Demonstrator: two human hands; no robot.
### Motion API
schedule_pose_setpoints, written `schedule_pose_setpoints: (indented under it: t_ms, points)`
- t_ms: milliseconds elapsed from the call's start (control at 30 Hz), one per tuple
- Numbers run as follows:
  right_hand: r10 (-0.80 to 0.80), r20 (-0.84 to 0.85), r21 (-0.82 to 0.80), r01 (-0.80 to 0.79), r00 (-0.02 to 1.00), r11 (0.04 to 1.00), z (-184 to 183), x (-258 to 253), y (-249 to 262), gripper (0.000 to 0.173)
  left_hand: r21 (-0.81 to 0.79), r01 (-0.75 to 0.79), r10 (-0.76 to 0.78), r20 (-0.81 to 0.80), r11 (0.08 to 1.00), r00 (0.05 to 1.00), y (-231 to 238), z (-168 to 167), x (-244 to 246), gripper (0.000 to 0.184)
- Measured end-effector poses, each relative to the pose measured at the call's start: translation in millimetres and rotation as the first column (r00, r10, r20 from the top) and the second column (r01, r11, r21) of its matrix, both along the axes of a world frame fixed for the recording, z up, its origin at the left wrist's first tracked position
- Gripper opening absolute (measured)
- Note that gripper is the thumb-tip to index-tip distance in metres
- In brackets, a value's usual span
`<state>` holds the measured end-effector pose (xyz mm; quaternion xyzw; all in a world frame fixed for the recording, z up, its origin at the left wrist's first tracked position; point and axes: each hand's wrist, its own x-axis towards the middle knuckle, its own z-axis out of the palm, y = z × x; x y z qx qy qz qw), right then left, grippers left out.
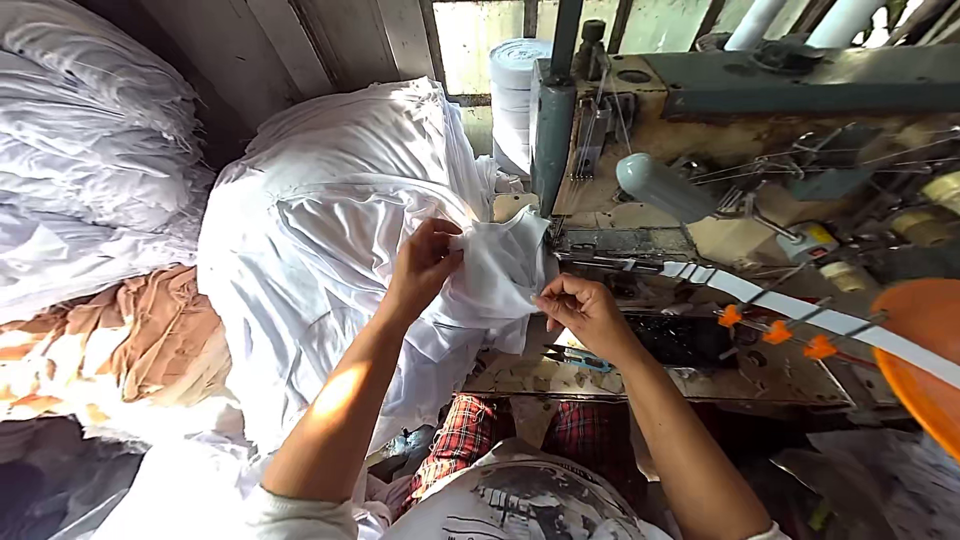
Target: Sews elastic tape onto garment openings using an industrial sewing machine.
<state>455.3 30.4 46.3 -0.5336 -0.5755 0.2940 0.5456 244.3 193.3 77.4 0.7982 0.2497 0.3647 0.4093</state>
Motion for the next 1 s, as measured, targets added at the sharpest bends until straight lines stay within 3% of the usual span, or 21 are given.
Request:
schedule_pose_setpoints:
  t_ms: [67,167,300,467,533,600,667,767,867,933,1000]
  points:
    - [0.068,0.020,-0.038,-0.067,0.998,0.997,4.1,-9.1,-10.5,0.016,0.071,0.037,-0.046,0.128,0.997,0.991,-28.3,4.8,-18.0,0.030]
    - [0.093,-0.022,-0.057,-0.094,0.995,0.994,-1.2,-22.1,-24.7,0.016,0.190,0.090,-0.127,0.192,0.978,0.973,-56.5,-4.9,-38.6,0.027]
    - [0.080,-0.088,-0.011,-0.082,0.993,0.997,-11.0,-32.2,-37.8,0.013,0.172,0.101,-0.134,0.188,0.980,0.973,-78.7,-27.0,-45.3,0.020]
    - [0.193,-0.216,0.091,-0.177,0.957,0.980,-16.0,-29.4,-56.4,0.011,0.265,0.091,-0.130,0.134,0.960,0.982,-92.1,-40.8,-42.6,0.019]
    - [0.170,-0.247,0.105,-0.148,0.954,0.983,-19.8,-29.1,-62.6,0.010,0.452,0.019,-0.050,0.057,0.892,0.997,-100.8,-41.3,-40.3,0.029]
    - [0.108,-0.229,0.127,-0.080,0.967,0.989,-26.3,-29.3,-66.9,0.009,0.686,-0.085,0.093,0.024,0.722,0.995,-108.6,-49.5,-29.7,0.046]
    - [0.054,-0.210,0.179,-0.016,0.976,0.984,-30.0,-29.2,-70.9,0.007,0.805,-0.069,0.162,-0.034,0.590,0.986,-112.7,-62.2,-10.5,0.054]
    - [0.018,-0.228,0.288,0.050,0.974,0.956,-23.3,-29.0,-77.3,0.003,0.857,0.004,0.184,-0.116,0.515,0.976,-93.1,-76.6,25.0,0.035]
    - [-0.003,-0.203,0.345,0.074,0.979,0.936,-16.2,-22.4,-82.9,0.005,0.824,-0.053,0.205,-0.078,0.564,0.976,-61.7,-46.9,29.8,0.014]
    - [0.000,-0.196,0.357,0.071,0.981,0.931,-20.5,-20.8,-83.3,0.005,0.872,-0.127,0.267,-0.005,0.474,0.964,-53.6,-23.8,22.7,0.011]
    - [0.011,-0.216,0.354,0.068,0.976,0.933,-27.5,-23.7,-82.9,0.005,0.903,-0.071,0.288,-0.060,0.424,0.956,-55.5,-14.2,19.2,0.014]
